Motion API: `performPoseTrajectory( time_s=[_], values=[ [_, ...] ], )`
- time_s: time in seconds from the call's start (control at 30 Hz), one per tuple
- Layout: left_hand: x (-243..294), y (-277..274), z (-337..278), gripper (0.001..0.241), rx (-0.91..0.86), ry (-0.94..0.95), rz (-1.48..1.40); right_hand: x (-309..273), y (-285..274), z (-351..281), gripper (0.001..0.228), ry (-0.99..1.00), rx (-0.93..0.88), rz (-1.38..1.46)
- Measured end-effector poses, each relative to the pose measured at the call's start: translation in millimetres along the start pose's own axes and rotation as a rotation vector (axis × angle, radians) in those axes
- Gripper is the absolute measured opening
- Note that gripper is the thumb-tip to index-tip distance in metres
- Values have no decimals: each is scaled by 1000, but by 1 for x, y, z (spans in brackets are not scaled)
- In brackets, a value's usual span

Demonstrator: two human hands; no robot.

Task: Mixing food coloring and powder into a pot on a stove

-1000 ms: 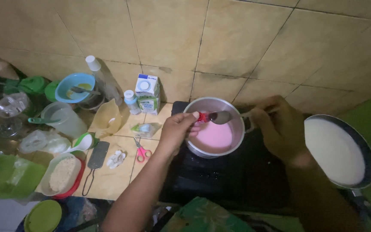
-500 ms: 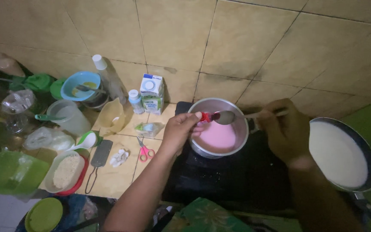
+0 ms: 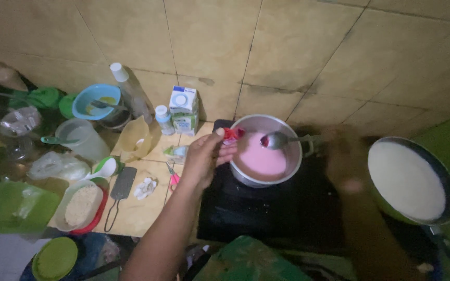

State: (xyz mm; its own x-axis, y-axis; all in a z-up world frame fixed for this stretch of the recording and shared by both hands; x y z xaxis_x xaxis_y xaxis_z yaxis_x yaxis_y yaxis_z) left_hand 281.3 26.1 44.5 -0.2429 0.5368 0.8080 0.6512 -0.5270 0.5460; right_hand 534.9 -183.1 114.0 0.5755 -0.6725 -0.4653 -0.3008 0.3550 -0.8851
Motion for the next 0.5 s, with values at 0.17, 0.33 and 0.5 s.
performPoseTrajectory(
  time_s=[0.17, 0.33, 0.5],
  values=[
    [1, -28, -13, 49, 46, 9, 12, -72, 39, -17, 59, -277, -498, 26],
    [-2, -42, -15, 51, 29, 8, 16, -101, 46, -19, 42, -408, -473, 93],
    [-8, -45, -20, 49, 16, -26, -19, -109, 62, -6, 31, -508, -351, -363]
  ],
)
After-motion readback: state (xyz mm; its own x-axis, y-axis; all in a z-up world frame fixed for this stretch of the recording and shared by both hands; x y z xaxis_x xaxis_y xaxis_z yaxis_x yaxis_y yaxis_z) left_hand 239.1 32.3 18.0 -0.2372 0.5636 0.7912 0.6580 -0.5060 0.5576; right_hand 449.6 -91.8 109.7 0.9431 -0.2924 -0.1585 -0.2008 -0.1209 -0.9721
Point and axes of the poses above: each hand's wrist, its own z-axis towards the middle knuckle, its own y-axis out of the palm, x = y × z, the point moved 7 cm from there along z, towards the middle knuckle, and after that the axes turned 10 degrees about -x, right-handed, at the moved point
